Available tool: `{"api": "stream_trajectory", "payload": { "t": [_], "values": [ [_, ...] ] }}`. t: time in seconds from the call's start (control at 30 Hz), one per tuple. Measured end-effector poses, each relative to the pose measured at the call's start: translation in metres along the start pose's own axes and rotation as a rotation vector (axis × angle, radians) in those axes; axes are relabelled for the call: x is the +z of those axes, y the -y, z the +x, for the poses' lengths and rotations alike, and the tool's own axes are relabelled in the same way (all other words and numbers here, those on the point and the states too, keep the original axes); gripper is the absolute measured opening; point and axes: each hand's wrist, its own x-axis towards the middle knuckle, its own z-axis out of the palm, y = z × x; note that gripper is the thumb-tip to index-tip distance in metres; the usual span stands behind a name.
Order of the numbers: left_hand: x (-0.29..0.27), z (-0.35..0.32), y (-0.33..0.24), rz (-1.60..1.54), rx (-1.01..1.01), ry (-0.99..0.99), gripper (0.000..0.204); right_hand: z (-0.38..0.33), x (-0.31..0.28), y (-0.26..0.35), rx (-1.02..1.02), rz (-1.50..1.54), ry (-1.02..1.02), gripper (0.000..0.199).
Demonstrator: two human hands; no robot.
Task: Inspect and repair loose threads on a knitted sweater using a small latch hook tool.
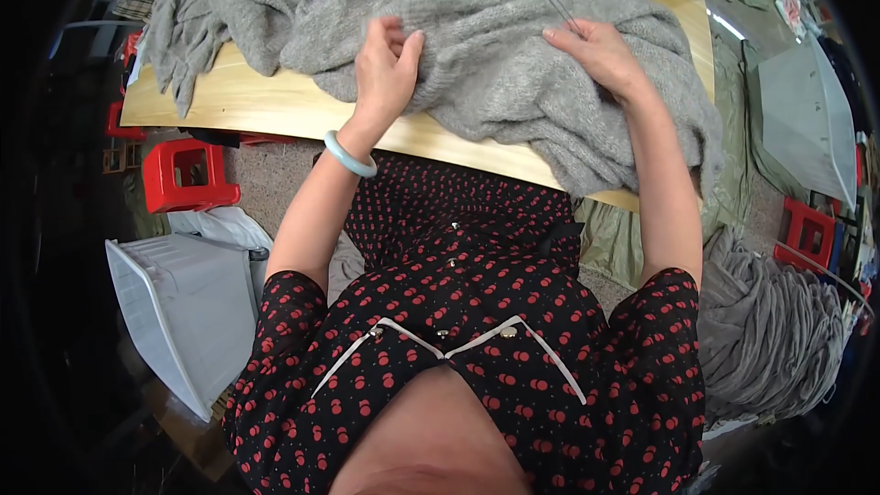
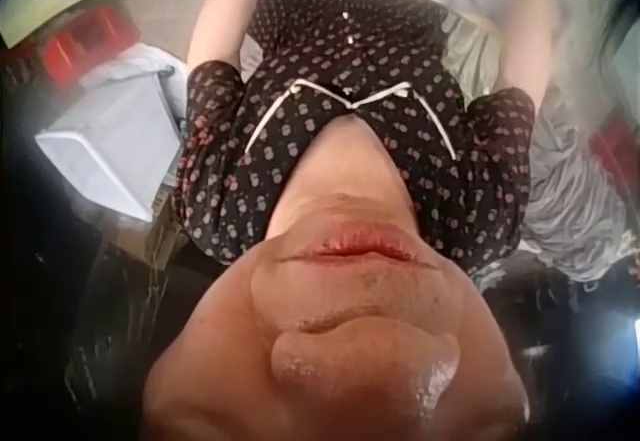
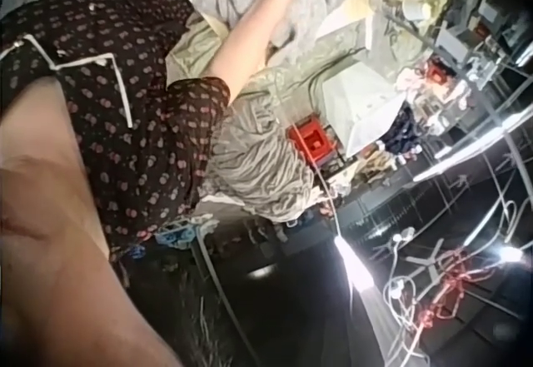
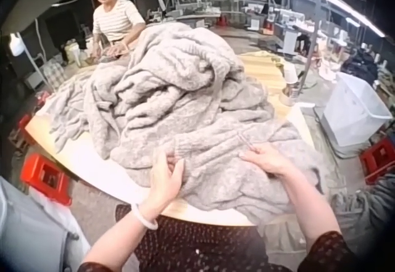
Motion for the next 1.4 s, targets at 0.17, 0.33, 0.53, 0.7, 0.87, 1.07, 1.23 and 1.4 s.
{"api": "stream_trajectory", "payload": {
  "t": [0.17, 0.33, 0.53, 0.7, 0.87, 1.07, 1.23, 1.4],
  "values": [
    [-0.005, -0.043, -0.018, 0.252, 0.556, -0.079, 0.040, 0.000, -0.005, 0.008, 0.002, -0.049, -0.003, 0.021],
    [0.018, -0.045, -0.023, 0.308, 0.546, 0.074, 0.031, -0.011, -0.003, 0.015, -0.041, -0.018, -0.007, 0.020],
    [0.004, -0.026, 0.002, -0.331, -0.075, 0.138, 0.017, -0.080, 0.002, 0.033, -0.108, -0.305, 0.086, 0.048],
    [-0.014, -0.018, -0.017, -0.663, -0.238, 0.223, 0.019, -0.119, 0.015, 0.007, -0.236, -0.523, -0.034, 0.045],
    [-0.035, -0.016, -0.021, -0.706, -0.298, 0.233, 0.018, -0.124, -0.035, 0.002, -0.192, -0.642, -0.013, 0.023],
    [-0.007, -0.038, -0.023, -0.491, -0.193, 0.561, 0.016, -0.103, -0.111, 0.034, -0.251, -0.646, -0.603, 0.032],
    [-0.012, -0.040, -0.030, -0.549, -0.480, 0.572, 0.015, -0.074, -0.057, 0.034, -0.314, -0.562, -0.460, 0.040],
    [-0.015, -0.042, -0.032, -0.622, -0.473, 0.640, 0.009, -0.057, 0.051, 0.056, -0.369, -0.262, -0.069, 0.035]
  ]
}}
